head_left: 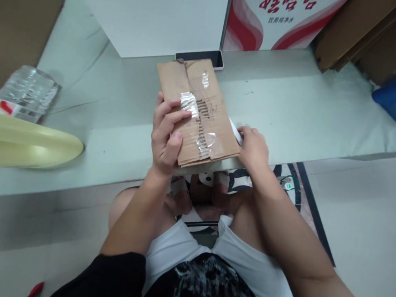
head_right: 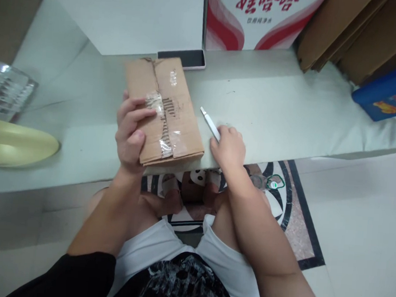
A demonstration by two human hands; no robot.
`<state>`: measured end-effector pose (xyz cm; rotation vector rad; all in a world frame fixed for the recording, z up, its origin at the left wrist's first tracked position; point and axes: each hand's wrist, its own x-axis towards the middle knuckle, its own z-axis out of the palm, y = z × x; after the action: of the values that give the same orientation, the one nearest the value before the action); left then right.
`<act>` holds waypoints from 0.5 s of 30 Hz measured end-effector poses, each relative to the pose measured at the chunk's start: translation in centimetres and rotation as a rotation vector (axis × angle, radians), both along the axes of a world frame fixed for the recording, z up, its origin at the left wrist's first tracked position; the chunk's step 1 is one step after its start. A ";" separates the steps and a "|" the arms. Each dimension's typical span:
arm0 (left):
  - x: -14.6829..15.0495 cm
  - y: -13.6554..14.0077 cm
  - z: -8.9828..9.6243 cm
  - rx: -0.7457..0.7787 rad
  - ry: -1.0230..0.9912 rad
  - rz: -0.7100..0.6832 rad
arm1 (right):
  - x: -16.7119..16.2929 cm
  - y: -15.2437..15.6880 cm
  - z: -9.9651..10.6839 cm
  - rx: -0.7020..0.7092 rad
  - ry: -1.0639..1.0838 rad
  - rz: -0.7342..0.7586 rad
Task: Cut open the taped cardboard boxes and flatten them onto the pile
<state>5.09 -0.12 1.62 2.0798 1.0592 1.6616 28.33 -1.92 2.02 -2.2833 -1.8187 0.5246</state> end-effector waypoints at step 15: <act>-0.4 -1.1 1.5 0.069 0.287 -0.155 | 1.0 -3.5 1.8 0.625 0.864 -0.094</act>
<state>4.64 -1.24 3.12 2.4318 0.9017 1.3740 29.37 -5.37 3.83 -1.3849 -1.1942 0.6620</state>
